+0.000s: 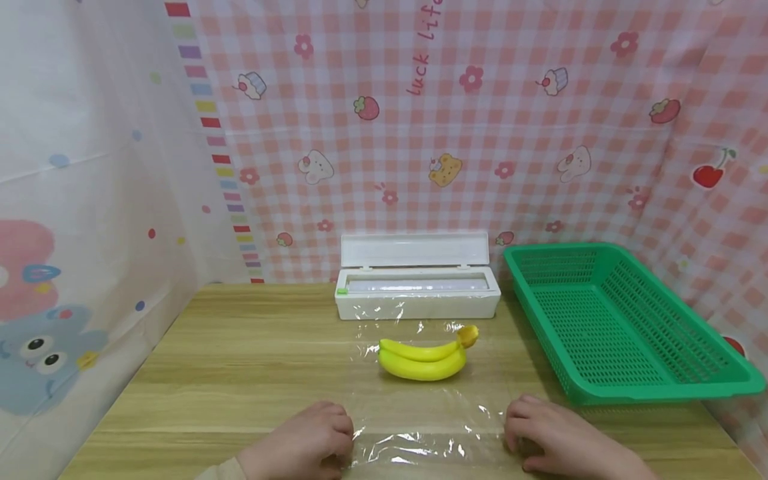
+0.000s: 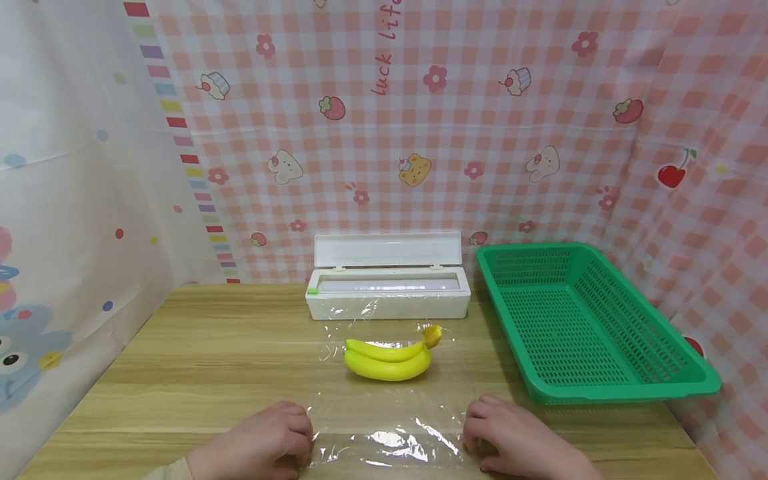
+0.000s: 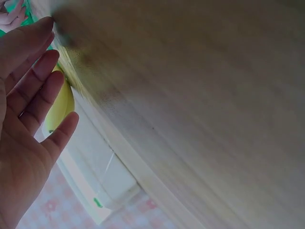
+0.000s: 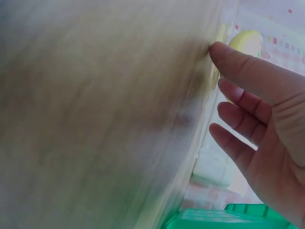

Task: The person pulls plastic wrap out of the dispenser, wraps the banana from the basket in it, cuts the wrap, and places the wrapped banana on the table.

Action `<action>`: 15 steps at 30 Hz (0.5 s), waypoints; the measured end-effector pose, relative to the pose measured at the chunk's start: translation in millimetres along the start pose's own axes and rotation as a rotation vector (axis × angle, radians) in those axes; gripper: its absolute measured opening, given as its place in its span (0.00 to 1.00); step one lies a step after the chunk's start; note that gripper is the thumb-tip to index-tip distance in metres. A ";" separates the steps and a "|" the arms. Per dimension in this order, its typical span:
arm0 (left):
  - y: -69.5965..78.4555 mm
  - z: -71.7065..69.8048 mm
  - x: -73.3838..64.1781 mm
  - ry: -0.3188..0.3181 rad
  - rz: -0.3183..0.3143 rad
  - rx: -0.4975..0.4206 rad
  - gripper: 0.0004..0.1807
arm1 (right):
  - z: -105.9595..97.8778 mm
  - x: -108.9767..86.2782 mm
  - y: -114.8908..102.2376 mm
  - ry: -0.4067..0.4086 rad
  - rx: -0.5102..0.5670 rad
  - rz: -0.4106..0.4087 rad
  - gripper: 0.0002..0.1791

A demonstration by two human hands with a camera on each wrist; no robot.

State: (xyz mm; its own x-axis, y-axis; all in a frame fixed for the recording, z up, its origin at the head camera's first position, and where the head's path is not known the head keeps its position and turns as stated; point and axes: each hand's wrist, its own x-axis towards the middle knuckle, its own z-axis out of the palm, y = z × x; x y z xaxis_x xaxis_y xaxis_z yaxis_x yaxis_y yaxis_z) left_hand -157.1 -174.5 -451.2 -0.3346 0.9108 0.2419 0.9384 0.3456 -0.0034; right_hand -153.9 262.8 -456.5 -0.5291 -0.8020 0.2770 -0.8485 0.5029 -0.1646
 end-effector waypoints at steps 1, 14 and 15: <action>0.0 0.3 -0.1 0.007 0.009 0.002 0.12 | 0.2 0.9 0.3 0.003 -0.003 -0.010 0.24; -0.2 4.8 0.8 0.032 0.048 0.042 0.12 | 0.8 7.8 1.7 0.029 0.041 -0.075 0.19; 0.0 4.8 1.1 0.027 0.046 0.046 0.12 | 0.6 7.8 1.5 0.036 0.038 -0.078 0.19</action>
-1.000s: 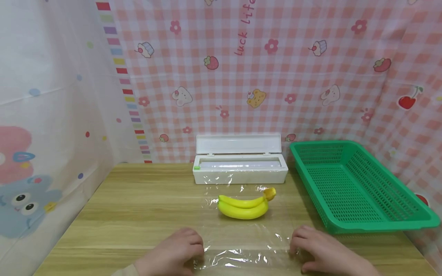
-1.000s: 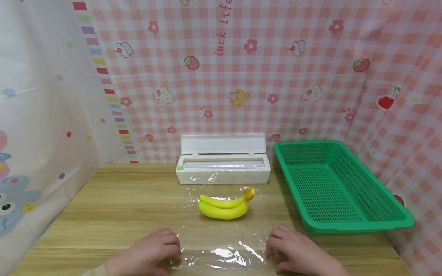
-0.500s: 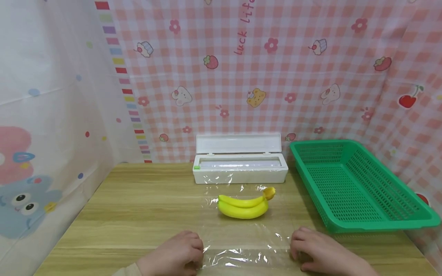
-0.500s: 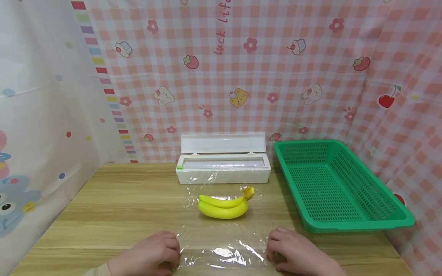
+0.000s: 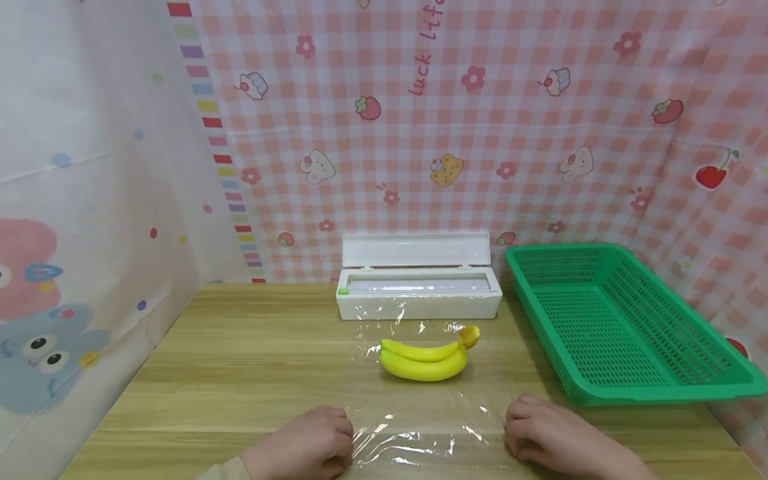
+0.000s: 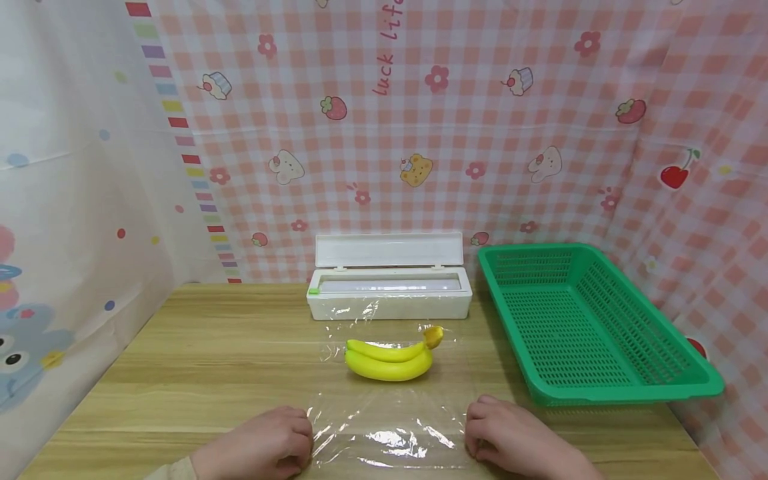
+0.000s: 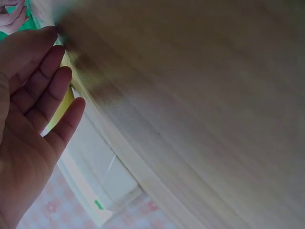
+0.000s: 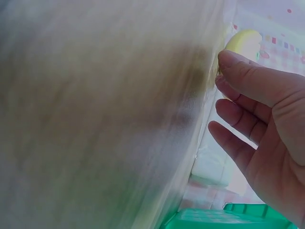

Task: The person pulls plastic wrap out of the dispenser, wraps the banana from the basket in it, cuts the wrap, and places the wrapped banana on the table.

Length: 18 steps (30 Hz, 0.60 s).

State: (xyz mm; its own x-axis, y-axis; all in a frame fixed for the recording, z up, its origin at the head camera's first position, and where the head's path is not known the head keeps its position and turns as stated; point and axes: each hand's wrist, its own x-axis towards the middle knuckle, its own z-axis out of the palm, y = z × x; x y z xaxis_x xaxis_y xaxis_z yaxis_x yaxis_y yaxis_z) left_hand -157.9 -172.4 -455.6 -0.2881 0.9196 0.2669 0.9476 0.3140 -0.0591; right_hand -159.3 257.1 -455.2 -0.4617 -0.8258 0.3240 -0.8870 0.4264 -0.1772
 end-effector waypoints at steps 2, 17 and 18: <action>0.1 -0.5 0.7 -0.009 -0.010 -0.001 0.13 | -0.7 -0.8 -0.1 0.017 -0.003 -0.007 0.18; -3.1 -11.5 -5.8 0.070 -0.197 -0.112 0.13 | -10.1 -2.8 4.5 0.089 0.057 0.038 0.14; -3.8 -12.2 -5.4 0.088 -0.202 -0.123 0.13 | -10.9 -2.2 5.2 0.105 0.058 0.038 0.14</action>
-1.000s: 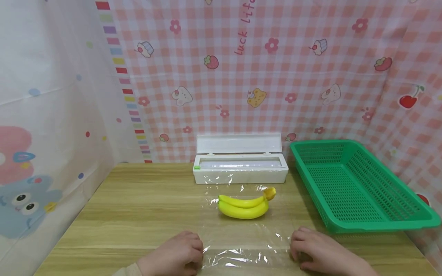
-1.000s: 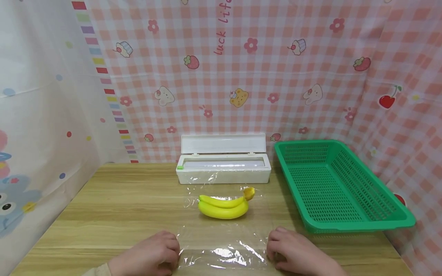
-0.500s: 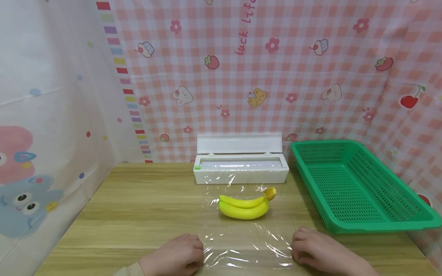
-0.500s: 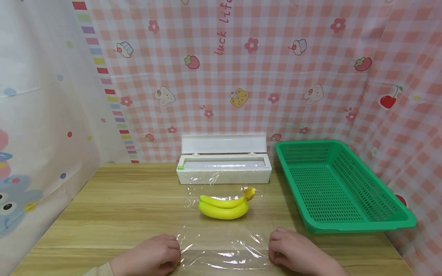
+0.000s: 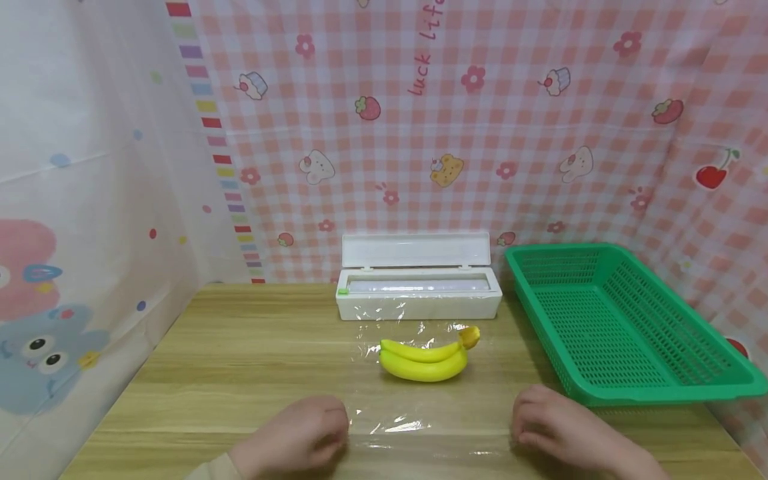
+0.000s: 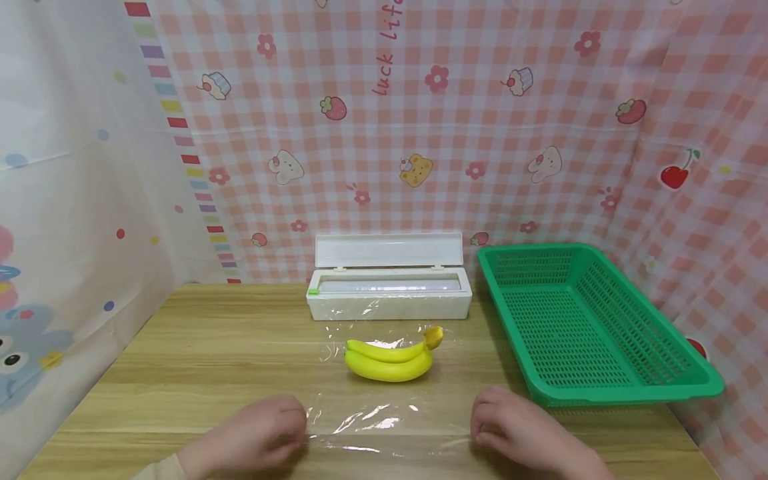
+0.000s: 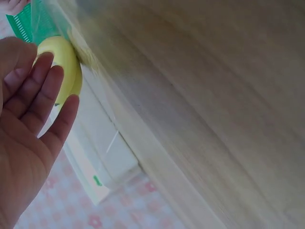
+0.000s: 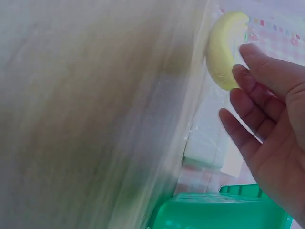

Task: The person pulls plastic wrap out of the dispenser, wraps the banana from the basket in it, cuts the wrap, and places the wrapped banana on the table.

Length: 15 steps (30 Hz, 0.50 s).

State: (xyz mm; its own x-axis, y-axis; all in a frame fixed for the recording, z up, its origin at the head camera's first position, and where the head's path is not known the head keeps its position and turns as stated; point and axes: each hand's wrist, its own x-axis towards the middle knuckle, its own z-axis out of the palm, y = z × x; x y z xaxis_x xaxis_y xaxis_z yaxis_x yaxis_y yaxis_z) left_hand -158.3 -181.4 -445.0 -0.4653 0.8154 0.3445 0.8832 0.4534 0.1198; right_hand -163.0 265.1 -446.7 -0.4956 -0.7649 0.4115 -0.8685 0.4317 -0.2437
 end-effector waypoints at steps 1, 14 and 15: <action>-0.3 -0.8 0.4 0.019 -0.006 -0.012 0.14 | -0.4 0.8 0.9 0.019 -0.003 -0.007 0.14; -4.3 -1.0 2.9 0.181 -0.153 -0.133 0.16 | -1.4 7.7 3.2 0.256 -0.075 0.036 0.12; -4.5 -1.3 3.7 0.186 -0.166 -0.142 0.15 | -1.5 7.8 3.0 0.262 -0.079 0.047 0.12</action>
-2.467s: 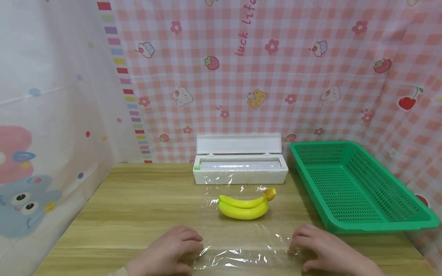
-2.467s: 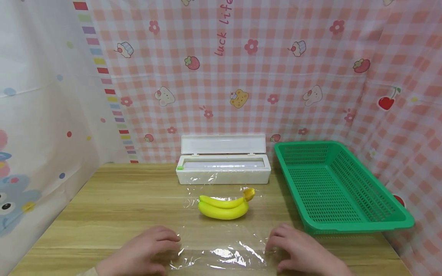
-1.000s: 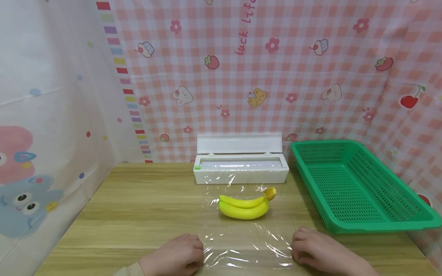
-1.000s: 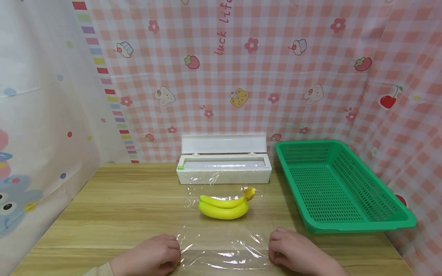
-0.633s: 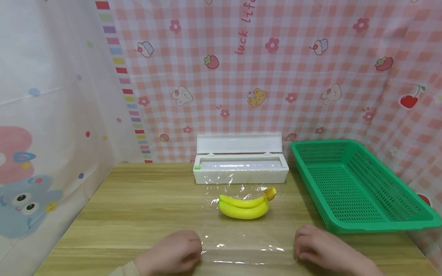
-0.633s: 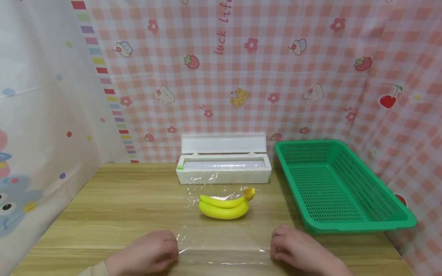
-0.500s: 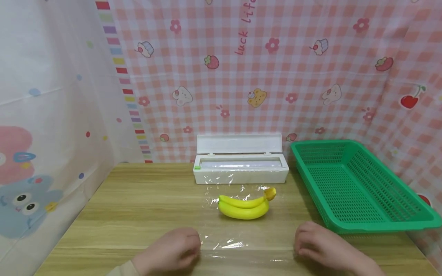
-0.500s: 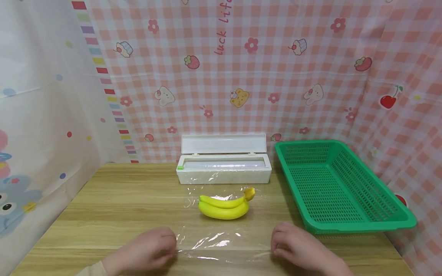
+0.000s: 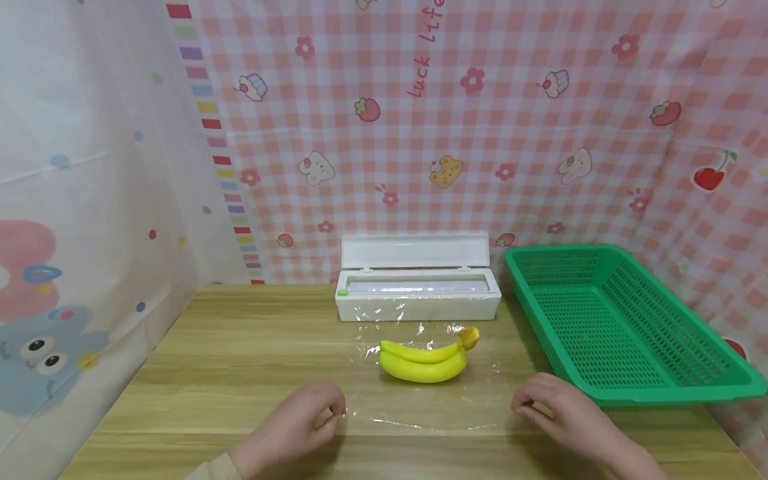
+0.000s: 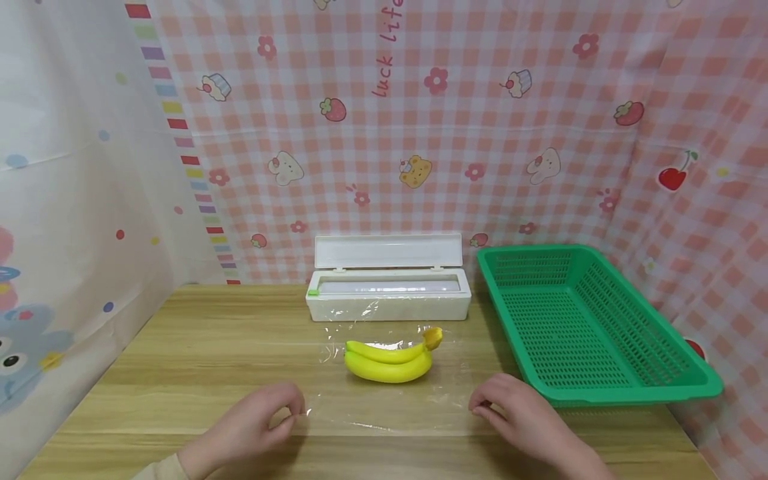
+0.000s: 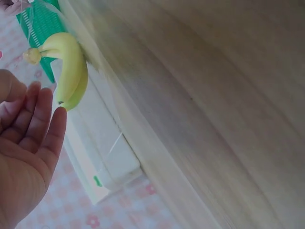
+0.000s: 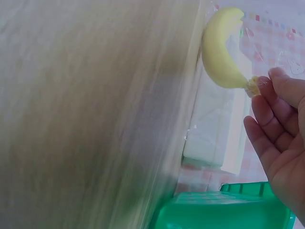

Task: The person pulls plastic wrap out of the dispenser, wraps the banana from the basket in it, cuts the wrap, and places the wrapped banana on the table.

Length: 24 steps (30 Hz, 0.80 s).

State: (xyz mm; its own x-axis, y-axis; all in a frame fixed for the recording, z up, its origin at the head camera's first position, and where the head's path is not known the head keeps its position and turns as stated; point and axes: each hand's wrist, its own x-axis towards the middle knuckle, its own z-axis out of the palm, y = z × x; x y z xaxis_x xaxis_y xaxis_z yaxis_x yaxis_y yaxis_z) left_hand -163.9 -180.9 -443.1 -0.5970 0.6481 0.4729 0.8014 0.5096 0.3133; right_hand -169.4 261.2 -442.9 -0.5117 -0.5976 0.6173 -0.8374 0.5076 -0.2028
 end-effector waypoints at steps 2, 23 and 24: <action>0.6 -0.5 1.4 0.013 -0.035 -0.016 0.15 | 0.6 -0.6 -0.2 0.011 -0.008 0.022 0.09; -4.1 -5.7 15.9 0.112 -0.217 -0.072 0.15 | 1.7 23.4 -12.8 0.116 -0.100 0.240 0.19; -4.5 -5.9 17.0 0.112 -0.225 -0.074 0.15 | 1.7 24.9 -13.5 0.118 -0.109 0.251 0.18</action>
State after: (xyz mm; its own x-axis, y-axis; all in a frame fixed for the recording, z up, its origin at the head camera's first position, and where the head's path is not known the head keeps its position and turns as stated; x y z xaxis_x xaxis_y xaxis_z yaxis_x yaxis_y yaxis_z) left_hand -177.4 -175.6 -431.6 -0.7561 0.4542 0.4711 0.6517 0.5888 0.4782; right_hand -171.2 238.4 -426.1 -0.6691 -0.3717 0.6435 -0.6586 0.6978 -0.2818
